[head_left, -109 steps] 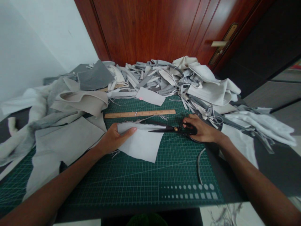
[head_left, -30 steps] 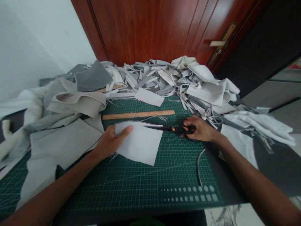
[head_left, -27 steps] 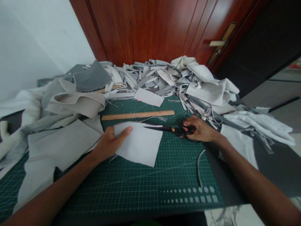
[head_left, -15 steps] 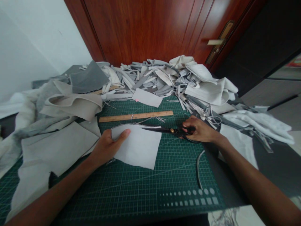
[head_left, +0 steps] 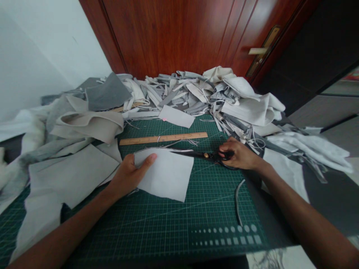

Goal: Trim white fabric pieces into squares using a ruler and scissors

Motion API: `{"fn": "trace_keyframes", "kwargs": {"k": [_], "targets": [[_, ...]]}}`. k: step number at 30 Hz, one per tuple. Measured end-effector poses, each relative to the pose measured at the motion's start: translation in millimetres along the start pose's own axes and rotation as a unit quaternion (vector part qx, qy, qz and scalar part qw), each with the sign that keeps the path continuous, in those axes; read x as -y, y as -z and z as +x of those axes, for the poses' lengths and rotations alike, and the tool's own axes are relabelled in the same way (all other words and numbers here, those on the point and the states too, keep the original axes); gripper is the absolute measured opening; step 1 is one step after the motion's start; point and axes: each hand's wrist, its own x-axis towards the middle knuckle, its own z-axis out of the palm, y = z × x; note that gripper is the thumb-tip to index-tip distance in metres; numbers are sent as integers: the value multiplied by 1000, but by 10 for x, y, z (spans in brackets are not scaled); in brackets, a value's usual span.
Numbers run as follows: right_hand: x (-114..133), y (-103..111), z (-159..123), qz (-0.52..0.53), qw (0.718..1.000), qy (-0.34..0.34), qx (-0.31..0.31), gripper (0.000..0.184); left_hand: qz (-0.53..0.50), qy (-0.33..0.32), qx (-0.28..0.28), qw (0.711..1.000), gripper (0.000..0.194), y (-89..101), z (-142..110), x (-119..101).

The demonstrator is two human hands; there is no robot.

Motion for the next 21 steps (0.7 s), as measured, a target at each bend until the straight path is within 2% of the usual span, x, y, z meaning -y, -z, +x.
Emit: {"fn": "trace_keyframes", "kwargs": {"k": [4,14,21], "targets": [[0,6,-2,-4,1000,4,1,21,-4,11,-19,1000,50,-3,-4,11],[-30,-2,-9,0,1000,10,-1,24,-29,-9,27,999,45,-15,-15,16],[-11,14,-6,-1,1000,6,3,25,-11,-5,0,1000,49,-18,-5,20]]}}
